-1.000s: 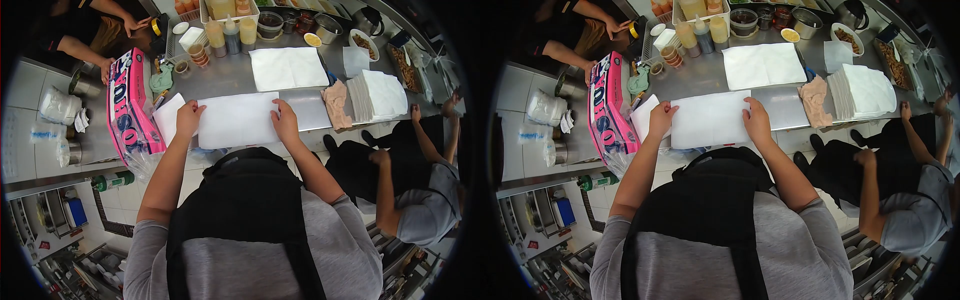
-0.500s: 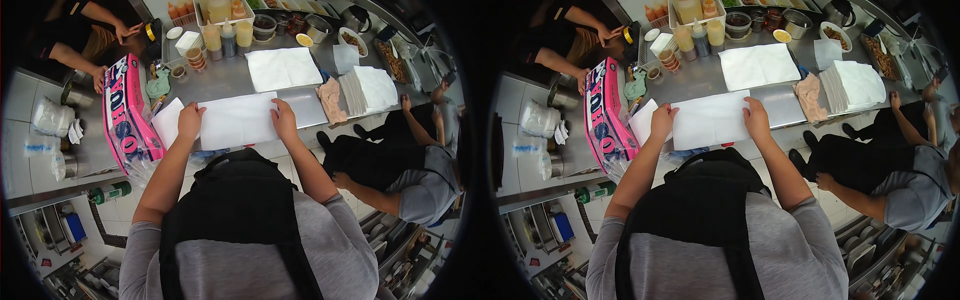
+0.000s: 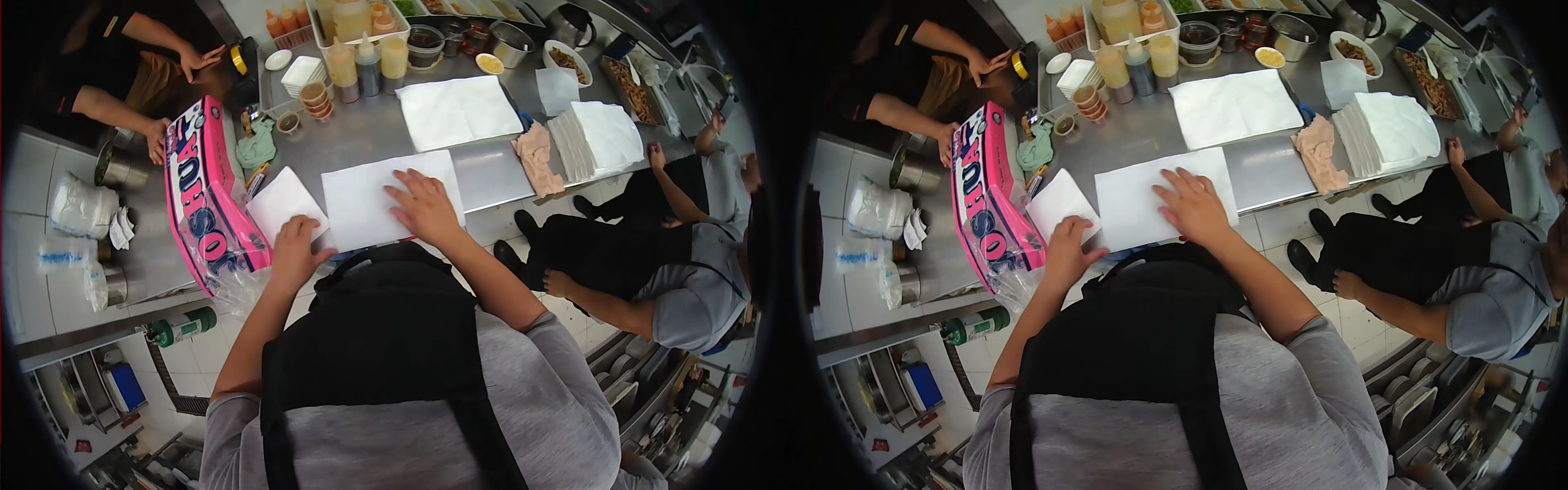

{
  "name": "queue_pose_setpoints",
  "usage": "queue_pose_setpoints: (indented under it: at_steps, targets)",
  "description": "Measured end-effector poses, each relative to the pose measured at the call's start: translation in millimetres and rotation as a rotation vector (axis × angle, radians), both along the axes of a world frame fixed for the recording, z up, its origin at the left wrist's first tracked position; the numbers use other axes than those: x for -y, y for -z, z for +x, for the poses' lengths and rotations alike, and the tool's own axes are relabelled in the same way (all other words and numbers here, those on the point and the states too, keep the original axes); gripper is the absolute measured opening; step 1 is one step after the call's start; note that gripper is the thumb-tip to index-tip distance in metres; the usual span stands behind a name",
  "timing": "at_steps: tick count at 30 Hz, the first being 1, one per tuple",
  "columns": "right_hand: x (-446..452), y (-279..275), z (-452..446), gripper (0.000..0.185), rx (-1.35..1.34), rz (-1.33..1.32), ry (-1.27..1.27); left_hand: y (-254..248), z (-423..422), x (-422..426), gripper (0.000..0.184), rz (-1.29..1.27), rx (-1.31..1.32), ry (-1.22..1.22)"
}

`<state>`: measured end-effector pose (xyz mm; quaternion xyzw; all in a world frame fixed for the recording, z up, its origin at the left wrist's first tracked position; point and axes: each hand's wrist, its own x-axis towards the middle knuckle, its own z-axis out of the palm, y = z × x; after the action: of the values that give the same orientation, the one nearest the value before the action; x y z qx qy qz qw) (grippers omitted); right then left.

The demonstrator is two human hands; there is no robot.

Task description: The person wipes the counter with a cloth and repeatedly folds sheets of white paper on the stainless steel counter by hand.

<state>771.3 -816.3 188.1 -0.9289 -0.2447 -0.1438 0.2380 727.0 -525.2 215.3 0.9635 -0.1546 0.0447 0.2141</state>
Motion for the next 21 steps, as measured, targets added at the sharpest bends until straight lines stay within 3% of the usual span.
queue_pose_setpoints:
  at_steps: [2, 6, 10, 21]
  targets:
    - [-16.0, 4.7, -1.2, 0.050, -0.014, -0.149, -0.119, 11.6, -15.4, -4.3, 0.033, -0.019, 0.089, 0.001]
    - [-17.9, 16.9, 5.7, 0.052, -0.061, -0.230, -0.114, 27.1, -29.1, -12.0, 0.024, -0.179, 0.012, -0.035]
    - [-15.7, 14.2, 7.7, 0.055, -0.095, -0.260, -0.125, 25.7, -24.4, -15.9, 0.013, -0.347, -0.080, -0.126]
    - [-17.6, 14.4, 8.8, 0.053, -0.101, -0.282, -0.127, 28.2, -13.3, -28.7, 0.011, -0.429, -0.173, -0.040]
